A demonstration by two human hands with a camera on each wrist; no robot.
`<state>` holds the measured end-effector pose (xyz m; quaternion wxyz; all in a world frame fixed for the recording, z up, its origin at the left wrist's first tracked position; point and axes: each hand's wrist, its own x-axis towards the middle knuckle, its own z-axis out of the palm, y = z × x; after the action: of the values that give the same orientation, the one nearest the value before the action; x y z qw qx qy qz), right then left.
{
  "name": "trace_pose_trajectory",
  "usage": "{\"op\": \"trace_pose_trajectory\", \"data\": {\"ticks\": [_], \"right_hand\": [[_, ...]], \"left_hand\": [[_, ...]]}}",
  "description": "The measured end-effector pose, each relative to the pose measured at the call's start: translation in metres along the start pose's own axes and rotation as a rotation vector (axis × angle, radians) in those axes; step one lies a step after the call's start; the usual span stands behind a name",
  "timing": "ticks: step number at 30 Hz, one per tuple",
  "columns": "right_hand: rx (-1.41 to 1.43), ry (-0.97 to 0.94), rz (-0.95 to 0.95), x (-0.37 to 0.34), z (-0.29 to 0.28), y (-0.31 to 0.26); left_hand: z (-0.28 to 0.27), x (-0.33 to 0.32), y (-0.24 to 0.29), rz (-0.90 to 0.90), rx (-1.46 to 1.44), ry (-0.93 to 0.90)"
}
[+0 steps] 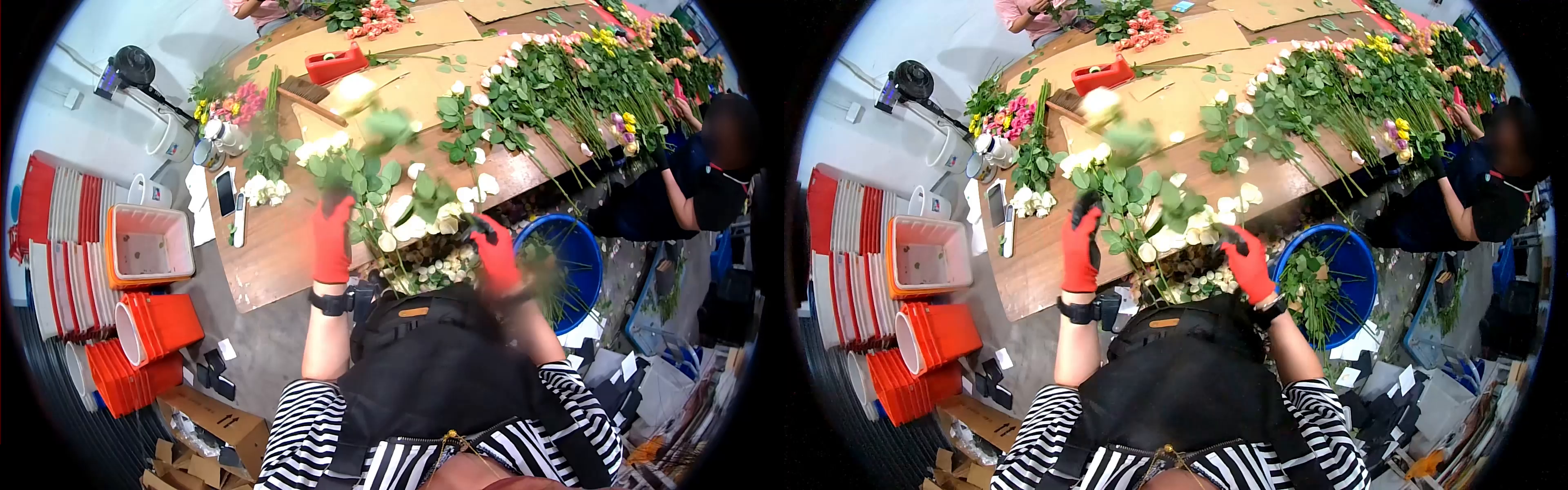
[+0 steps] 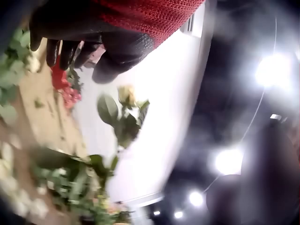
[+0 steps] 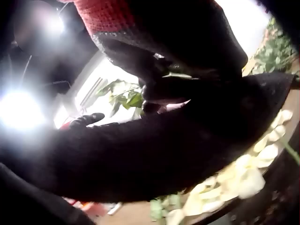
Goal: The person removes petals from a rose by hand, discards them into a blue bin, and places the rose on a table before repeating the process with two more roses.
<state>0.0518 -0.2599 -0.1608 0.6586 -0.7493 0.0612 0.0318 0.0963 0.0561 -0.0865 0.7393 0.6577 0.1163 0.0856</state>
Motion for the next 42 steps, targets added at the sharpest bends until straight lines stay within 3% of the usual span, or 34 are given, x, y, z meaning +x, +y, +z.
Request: {"op": "trace_pose_trajectory", "data": {"ticks": [3, 5, 7, 9, 11, 12, 13, 14, 15, 18, 20, 21, 23, 24, 28, 31, 32, 35, 36, 37, 38, 39, 40, 42], "right_hand": [[-0.267, 0.309, -0.138, 0.047, -0.016, 0.038], [-0.402, 0.319, -0.096, 0.075, -0.02, 0.032], [-0.509, 0.31, -0.207, 0.102, -0.017, 0.055], [-0.7, 0.343, -0.223, 0.106, -0.01, 0.054], [-0.793, 0.382, -0.272, 0.107, 0.001, 0.05], [-0.786, 0.408, -0.311, 0.101, 0.01, 0.046], [-0.776, 0.434, -0.351, 0.095, 0.021, 0.042], [-0.683, 0.344, -0.33, 0.086, 0.032, 0.037], [-0.68, 0.277, -0.427, 0.077, 0.043, 0.032], [-0.384, -0.052, -0.181, 0.051, 0.085, 0.03], [-0.041, -0.319, -0.017, 0.047, 0.108, 0.034], [0.0, -0.387, 0.025, 0.052, 0.116, 0.042], [0.313, -0.475, 0.302, 0.053, 0.13, 0.053], [0.3, -0.441, 0.288, 0.053, 0.134, 0.051], [0.105, -0.111, -0.005, 0.058, 0.137, 0.056], [0.114, -0.111, -0.131, 0.059, 0.117, 0.008], [0.116, -0.111, -0.114, 0.06, 0.11, 0.003], [-0.091, -0.043, -0.155, 0.058, 0.083, 0.02], [-0.132, -0.047, -0.149, 0.054, 0.073, 0.036], [-0.229, -0.153, -0.165, 0.042, 0.06, 0.009], [-0.199, -0.104, -0.262, 0.027, 0.054, 0.008], [-0.206, -0.093, -0.346, 0.014, 0.049, 0.008], [-0.213, -0.081, -0.43, 0.001, 0.043, 0.008], [-0.497, -0.129, -0.649, -0.015, 0.033, 0.013]], "left_hand": [[-0.047, -0.004, -0.112, -0.158, 0.658, -0.149], [-0.039, -0.024, -0.099, -0.402, 1.342, -0.445], [-0.049, -0.036, -0.133, -0.57, 1.346, -0.608], [-0.066, -0.046, -0.191, -0.532, 1.279, -0.571], [-0.074, -0.05, -0.224, -0.541, 0.885, -0.603], [-0.1, -0.046, -0.309, -0.47, 0.742, -0.613], [-0.089, -0.052, -0.258, 0.183, 0.971, -0.879], [-0.081, -0.052, -0.238, 0.233, 0.927, -0.86], [-0.077, -0.051, -0.235, 0.286, 0.885, -0.842], [-0.061, -0.043, -0.221, 0.17, 0.586, -0.783], [-0.046, -0.043, -0.208, -0.224, 0.226, -0.716], [-0.036, -0.043, -0.196, -0.4, 0.05, -0.634], [-0.023, -0.045, -0.162, -0.609, -0.127, -0.57], [-0.019, -0.047, -0.152, -0.536, -0.119, -0.576], [-0.014, -0.045, -0.134, -0.658, -0.022, -0.495], [-0.021, -0.036, -0.183, -0.436, 0.083, -0.449], [-0.017, -0.036, -0.171, -0.598, 0.193, -0.433], [-0.006, -0.027, -0.094, -0.29, 0.81, -0.34], [-0.002, -0.021, -0.069, -0.28, 0.71, -0.22], [-0.005, -0.006, -0.071, -0.166, 0.555, -0.143], [-0.001, 0.003, -0.057, -0.117, 0.298, -0.068], [0.007, 0.013, -0.029, 0.032, 0.032, -0.103], [0.008, 0.022, -0.003, 0.014, -0.105, -0.185], [0.009, 0.029, 0.034, -0.039, -0.562, -0.331]]}}
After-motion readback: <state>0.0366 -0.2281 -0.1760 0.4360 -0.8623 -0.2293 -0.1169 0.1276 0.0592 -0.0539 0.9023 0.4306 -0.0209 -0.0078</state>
